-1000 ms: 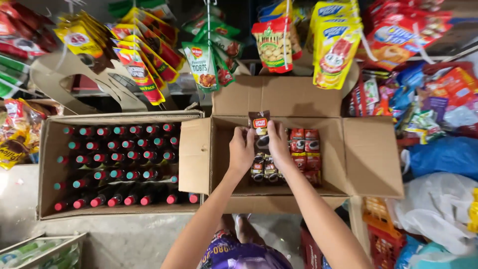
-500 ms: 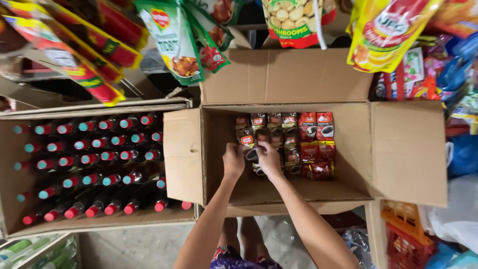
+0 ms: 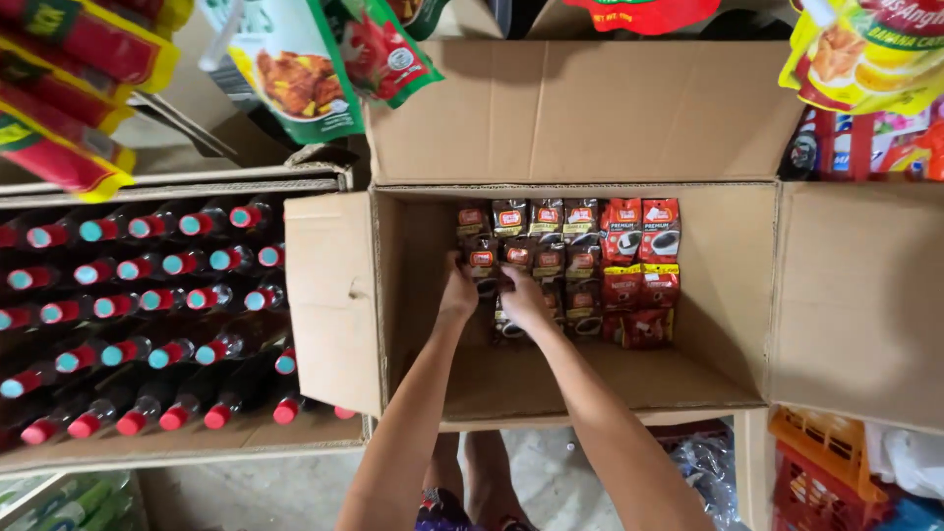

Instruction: The recorder organizes coffee packets into a cardboard box and onto a shelf in a small grocery store.

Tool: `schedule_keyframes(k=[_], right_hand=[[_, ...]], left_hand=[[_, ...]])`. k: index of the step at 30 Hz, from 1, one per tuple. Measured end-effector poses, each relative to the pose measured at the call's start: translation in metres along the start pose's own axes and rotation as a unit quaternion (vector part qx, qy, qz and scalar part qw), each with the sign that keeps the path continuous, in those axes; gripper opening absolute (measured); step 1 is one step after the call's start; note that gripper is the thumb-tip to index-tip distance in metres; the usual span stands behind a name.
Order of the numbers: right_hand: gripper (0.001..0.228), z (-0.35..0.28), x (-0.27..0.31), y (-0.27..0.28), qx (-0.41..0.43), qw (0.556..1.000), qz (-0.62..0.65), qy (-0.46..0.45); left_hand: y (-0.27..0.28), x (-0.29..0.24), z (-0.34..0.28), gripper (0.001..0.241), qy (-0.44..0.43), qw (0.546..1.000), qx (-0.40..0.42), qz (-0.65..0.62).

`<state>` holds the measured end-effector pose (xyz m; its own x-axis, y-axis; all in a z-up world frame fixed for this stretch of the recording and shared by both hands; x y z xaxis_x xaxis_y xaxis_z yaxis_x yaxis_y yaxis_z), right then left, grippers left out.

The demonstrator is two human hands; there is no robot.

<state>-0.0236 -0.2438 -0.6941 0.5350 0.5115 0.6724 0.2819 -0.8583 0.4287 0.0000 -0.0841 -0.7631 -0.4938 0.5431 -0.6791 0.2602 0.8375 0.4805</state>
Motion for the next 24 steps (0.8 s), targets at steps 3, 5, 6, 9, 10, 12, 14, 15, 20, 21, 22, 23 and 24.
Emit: schedule_keyframes(k=[3,5,6,9,10,12,14,15,20,21,22,23,24], right_hand=[[0.049,0.011,-0.019,-0.007,-0.018,0.999,0.012,0.032],[0.048,0.016,-0.022,-0.008,-0.024,0.999,0.008,0.046],[0.048,0.018,-0.022,-0.010,-0.028,0.998,0.004,0.060],[0.046,0.011,-0.007,-0.003,-0.021,0.999,0.006,0.043],[0.046,0.013,-0.007,-0.004,-0.020,0.999,0.005,0.043],[0.045,0.014,-0.009,-0.004,-0.028,0.998,-0.005,0.048],[0.043,0.011,-0.011,-0.005,-0.041,0.998,-0.006,0.040],[0.042,0.011,-0.011,-0.003,-0.056,0.998,-0.007,0.036],[0.046,0.013,-0.025,0.010,-0.161,0.986,-0.034,0.012],[0.050,0.013,-0.026,0.015,-0.194,0.980,-0.052,0.015],[0.050,0.012,-0.021,0.018,-0.194,0.980,-0.053,0.014],[0.058,0.010,-0.017,0.020,-0.184,0.981,-0.056,0.008],[0.065,0.009,-0.013,0.021,-0.174,0.983,-0.059,0.002]], left_hand=[[-0.019,0.022,0.018,0.036,-0.023,0.999,-0.025,0.019],[-0.027,0.031,0.028,0.038,-0.015,1.000,-0.021,0.011],[-0.030,0.037,0.032,0.040,-0.004,1.000,-0.017,0.004],[-0.035,0.038,0.034,0.051,-0.003,0.997,-0.013,-0.076],[-0.036,0.041,0.037,0.051,-0.002,0.997,-0.013,-0.076],[-0.040,0.037,0.037,0.061,-0.110,0.992,-0.029,-0.047],[-0.034,0.024,0.031,0.066,-0.114,0.992,-0.029,-0.049],[-0.030,0.015,0.031,0.071,-0.122,0.991,-0.031,-0.050],[-0.019,-0.003,0.023,0.076,-0.054,0.999,0.004,0.003],[-0.017,-0.009,0.022,0.079,-0.059,0.998,-0.002,-0.005],[-0.014,-0.015,0.019,0.079,-0.059,0.998,-0.001,-0.005],[-0.013,-0.017,0.015,0.077,-0.025,0.999,0.028,-0.039],[-0.013,-0.019,0.011,0.076,0.009,0.996,0.058,-0.072]])
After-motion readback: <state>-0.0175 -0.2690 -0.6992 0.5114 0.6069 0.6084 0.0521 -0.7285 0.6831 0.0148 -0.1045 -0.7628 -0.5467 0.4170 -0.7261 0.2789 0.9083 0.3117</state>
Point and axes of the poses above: each hand's wrist, its own z-axis towards the middle knuckle, its own y-axis out of the back of the hand, x = y × z, the point moved 5 cm from there along z, towards the middle knuckle, and after that the axes turned 6 degrees about x, right-handed, at the moved point
